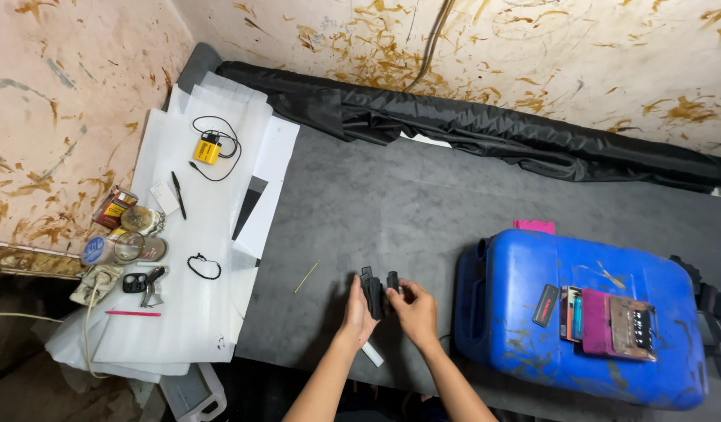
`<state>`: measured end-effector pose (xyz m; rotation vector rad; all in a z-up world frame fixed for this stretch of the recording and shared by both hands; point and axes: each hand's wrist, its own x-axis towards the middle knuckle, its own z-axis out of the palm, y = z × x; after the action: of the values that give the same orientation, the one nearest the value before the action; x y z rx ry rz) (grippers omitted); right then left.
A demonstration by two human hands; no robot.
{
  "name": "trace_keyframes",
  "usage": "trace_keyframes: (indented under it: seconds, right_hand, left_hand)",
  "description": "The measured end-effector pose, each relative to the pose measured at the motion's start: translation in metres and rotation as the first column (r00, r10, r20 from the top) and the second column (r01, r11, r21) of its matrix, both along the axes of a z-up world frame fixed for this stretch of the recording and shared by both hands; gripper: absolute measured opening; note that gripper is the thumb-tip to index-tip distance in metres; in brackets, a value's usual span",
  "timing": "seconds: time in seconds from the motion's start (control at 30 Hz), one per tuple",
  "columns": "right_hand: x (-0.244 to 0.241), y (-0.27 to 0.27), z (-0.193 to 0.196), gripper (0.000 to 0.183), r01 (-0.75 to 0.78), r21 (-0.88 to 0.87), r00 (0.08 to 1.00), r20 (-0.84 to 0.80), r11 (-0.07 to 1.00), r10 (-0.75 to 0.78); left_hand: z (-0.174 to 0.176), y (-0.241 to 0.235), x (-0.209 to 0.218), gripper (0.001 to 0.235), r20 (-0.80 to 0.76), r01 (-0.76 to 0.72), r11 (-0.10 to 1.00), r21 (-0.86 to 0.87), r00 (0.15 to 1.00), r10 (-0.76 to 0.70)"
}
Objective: Assembling small black components onto a base using a small pick and hanging a small item on a line
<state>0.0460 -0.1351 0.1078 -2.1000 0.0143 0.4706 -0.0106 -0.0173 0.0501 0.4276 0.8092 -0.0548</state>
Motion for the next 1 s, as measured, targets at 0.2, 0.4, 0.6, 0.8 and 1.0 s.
trace_keyframes:
  seconds: [0.2, 0.4, 0.6, 0.8, 1.0]
  right_hand:
    - [-0.03, -0.021, -0.006, 0.036, -0.008, -0.093, 0.967, 0.255, 0.996, 0.031]
    - [-0.051, -0.063, -0.001, 0.039, -0.229, -0.01, 0.857, 0.473, 0.973, 0.206]
    - [-0.08, -0.117, 0.045, 0.065, -0.226, 0.202, 0.958, 0.225, 0.953, 0.179]
    - [-0.102, -0.171, 0.092, 0.056, -0.484, 0.225, 0.85, 0.35, 0.846, 0.393]
    - [-0.11, -0.225, 0.115, 0.046, -0.421, 0.168, 0.721, 0.658, 0.891, 0.216]
  left_hand:
    - [0.044, -0.047, 0.006, 0.027, 0.011, -0.052, 0.995, 0.087, 0.999, 0.051]
    - [0.07, -0.086, -0.006, 0.048, -0.219, -0.061, 0.957, 0.283, 0.968, 0.126]
    - [0.09, -0.14, -0.043, 0.037, 0.207, -0.213, 0.948, 0.237, 0.964, 0.165]
    - [0.13, -0.202, -0.076, 0.046, 0.261, -0.169, 0.889, 0.426, 0.964, 0.058]
    - [0.164, -0.256, -0.088, 0.046, 0.284, -0.194, 0.852, 0.487, 0.957, 0.056]
